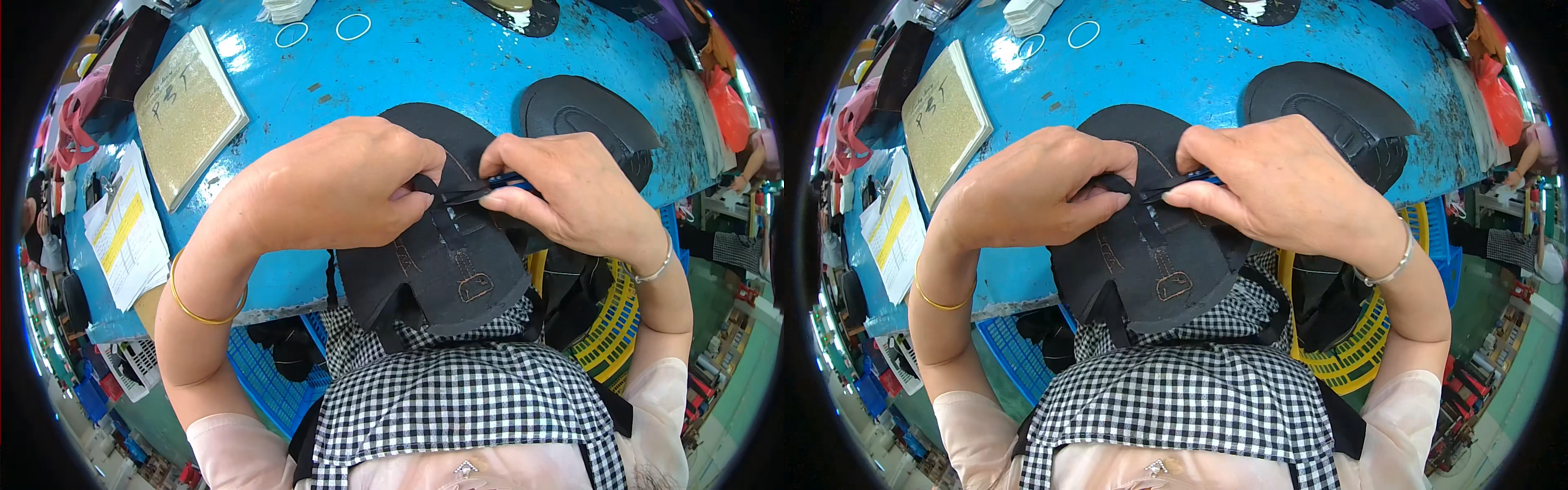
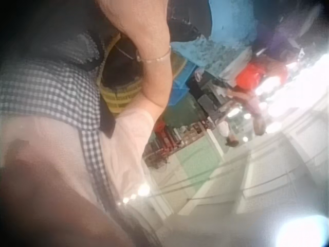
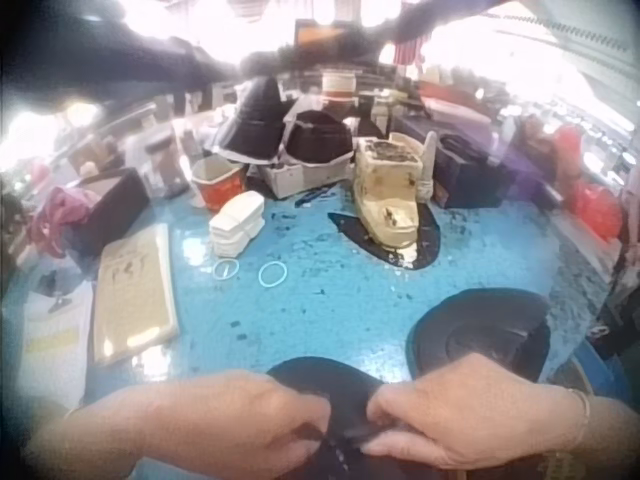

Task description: The person trims excess threads and small bits from black shoe components using precision scissors.

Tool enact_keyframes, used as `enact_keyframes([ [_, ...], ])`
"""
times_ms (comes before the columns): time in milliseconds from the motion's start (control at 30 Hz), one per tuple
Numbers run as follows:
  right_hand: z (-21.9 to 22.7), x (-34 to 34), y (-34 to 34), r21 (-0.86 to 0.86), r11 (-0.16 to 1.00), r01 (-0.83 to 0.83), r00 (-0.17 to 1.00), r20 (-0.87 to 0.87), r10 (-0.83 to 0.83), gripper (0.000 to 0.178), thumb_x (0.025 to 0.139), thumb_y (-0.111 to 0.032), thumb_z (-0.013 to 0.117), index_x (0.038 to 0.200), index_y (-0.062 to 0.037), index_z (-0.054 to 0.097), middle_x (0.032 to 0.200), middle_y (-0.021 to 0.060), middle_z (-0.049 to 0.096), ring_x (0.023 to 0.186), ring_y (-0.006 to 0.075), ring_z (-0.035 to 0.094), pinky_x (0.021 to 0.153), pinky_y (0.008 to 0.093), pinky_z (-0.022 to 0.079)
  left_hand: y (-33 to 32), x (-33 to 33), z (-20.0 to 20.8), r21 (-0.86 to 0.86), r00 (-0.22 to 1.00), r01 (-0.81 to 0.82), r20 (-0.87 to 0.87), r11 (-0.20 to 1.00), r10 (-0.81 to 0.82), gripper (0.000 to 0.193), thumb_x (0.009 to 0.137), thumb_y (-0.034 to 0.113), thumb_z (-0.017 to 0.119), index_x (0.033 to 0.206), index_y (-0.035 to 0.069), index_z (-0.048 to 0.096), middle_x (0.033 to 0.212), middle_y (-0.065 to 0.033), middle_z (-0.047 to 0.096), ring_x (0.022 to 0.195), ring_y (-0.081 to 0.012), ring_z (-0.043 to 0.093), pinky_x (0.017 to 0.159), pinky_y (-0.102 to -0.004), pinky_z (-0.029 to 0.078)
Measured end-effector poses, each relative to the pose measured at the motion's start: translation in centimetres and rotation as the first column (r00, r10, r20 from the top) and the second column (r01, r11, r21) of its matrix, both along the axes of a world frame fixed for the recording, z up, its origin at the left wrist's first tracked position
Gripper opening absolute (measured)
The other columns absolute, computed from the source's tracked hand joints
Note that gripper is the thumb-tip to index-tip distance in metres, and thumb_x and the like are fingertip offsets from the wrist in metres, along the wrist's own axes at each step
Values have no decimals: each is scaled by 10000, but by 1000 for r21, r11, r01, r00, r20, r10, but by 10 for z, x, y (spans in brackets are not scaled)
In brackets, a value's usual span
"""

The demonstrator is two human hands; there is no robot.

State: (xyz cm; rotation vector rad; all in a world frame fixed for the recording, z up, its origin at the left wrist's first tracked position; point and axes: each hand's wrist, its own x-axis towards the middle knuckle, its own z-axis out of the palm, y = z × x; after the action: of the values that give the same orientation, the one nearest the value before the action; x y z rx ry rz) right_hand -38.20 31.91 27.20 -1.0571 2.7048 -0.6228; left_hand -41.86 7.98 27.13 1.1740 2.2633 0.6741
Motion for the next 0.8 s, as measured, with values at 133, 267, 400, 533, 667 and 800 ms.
enact_keyframes([
  [133,-10,-5,-11,-33,999,-17,1000,-7,17,259,873,-345,643,902,-98,571,682,91,620,625,289,611,526,371,449,-1,1,-5,40,1000,-8,15,999,8,107,813,95,601,898,32,586,733,-182,602,693,-371,571,603,-423,445],
  [267,-9,-8,-6,-76,997,4,1000,31,-2,244,860,-314,662,890,-90,569,689,80,617,623,289,611,531,376,453,-3,0,4,108,989,-119,104,987,108,100,838,85,607,916,27,585,712,-125,585,662,-223,581,604,-329,446],
  [400,9,8,-18,-156,987,-42,999,-14,41,226,756,-137,714,918,-42,589,826,78,646,686,258,644,588,313,505,-25,0,-10,181,757,-468,587,865,287,89,886,97,613,903,13,588,712,24,557,703,-33,510,609,-207,408],
  [533,9,53,-53,302,946,-116,938,-281,205,308,782,-168,640,1005,44,626,1086,240,653,551,145,618,466,246,488,-25,1,14,233,647,-662,658,712,386,97,888,124,629,914,31,635,660,73,514,551,14,390,466,-172,253],
  [667,1,65,-74,431,902,-32,893,-393,219,315,757,-101,606,1018,73,625,1024,342,643,445,100,540,363,239,419,-35,0,21,489,815,-579,331,652,476,188,922,172,607,1021,27,676,632,67,491,498,13,331,440,-175,193],
  [800,-4,63,-75,326,945,-9,883,-441,161,172,760,-87,595,853,57,585,866,342,658,394,115,544,330,262,402,-39,0,31,529,821,-561,260,637,507,255,965,203,558,1072,2,672,673,19,572,488,24,311,442,-159,182],
])
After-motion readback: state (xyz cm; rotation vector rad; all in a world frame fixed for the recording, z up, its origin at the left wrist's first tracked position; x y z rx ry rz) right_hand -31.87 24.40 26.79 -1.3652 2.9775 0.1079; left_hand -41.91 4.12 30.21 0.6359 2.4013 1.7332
